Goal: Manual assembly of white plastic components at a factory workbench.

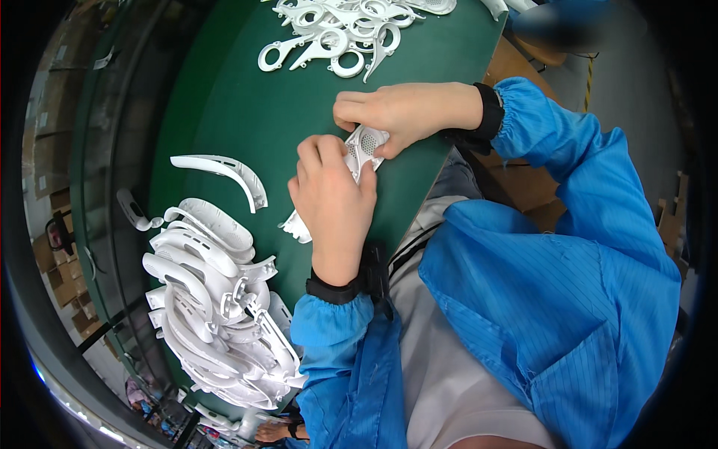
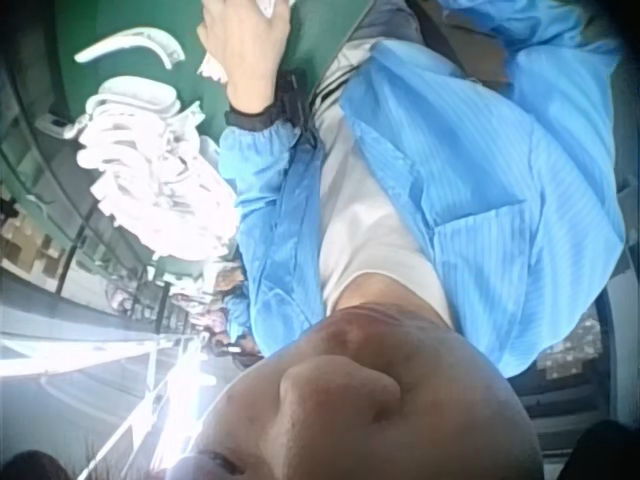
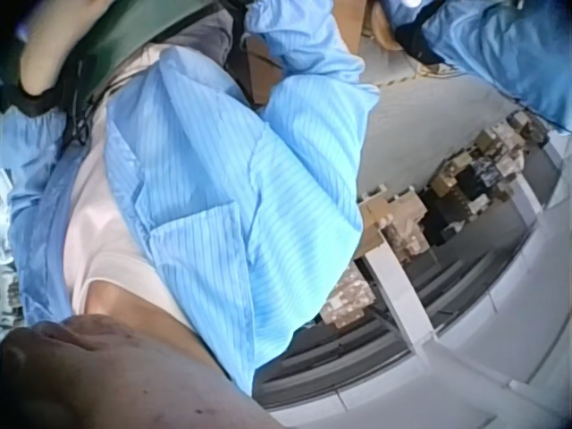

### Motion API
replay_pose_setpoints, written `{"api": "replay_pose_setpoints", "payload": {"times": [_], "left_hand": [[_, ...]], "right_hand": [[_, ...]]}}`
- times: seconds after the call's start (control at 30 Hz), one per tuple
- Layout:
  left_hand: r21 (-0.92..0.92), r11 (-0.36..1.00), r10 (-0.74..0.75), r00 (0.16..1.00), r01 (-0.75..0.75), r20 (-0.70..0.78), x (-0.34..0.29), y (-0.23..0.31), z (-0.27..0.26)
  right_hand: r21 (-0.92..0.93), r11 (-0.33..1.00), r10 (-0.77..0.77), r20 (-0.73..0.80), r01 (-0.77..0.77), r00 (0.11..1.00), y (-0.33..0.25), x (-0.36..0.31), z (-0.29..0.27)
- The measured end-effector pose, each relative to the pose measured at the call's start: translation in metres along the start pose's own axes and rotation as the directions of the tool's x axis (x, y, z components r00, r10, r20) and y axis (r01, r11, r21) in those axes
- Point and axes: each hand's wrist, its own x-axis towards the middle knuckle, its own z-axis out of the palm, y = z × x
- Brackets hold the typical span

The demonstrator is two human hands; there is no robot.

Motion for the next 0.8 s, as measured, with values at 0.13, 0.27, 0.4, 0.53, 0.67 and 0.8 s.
{"api": "replay_pose_setpoints", "payload": {"times": [0.13,0.27,0.4,0.53,0.67,0.8], "left_hand": [[0.055,0.970,-0.244,0.957,0.239,0.157,0.008,0.011,-0.010],[0.123,0.956,-0.293,0.903,0.268,0.313,0.016,0.009,-0.015],[0.088,0.950,-0.312,0.908,0.299,0.280,0.009,0.001,-0.015],[-0.167,0.974,0.073,0.906,-0.155,-0.416,-0.003,-0.023,-0.016],[-0.361,0.896,-0.055,0.743,-0.257,-0.667,-0.030,-0.040,-0.035],[-0.451,0.874,-0.206,0.703,-0.180,-0.681,-0.041,-0.067,-0.019]], "right_hand": [[-0.002,0.999,-0.043,-0.016,0.043,0.999,-0.002,-0.002,0.006],[0.008,0.986,-0.168,0.016,0.168,0.986,0.017,0.008,0.001],[0.110,0.992,-0.069,0.035,0.065,0.997,0.014,0.022,-0.004],[0.188,0.981,0.047,0.001,-0.046,0.999,-0.002,0.020,-0.027],[0.369,0.919,0.199,-0.133,-0.137,0.971,0.014,0.031,-0.060],[0.445,0.855,0.360,-0.140,-0.266,0.923,0.002,0.099,-0.083]]}}
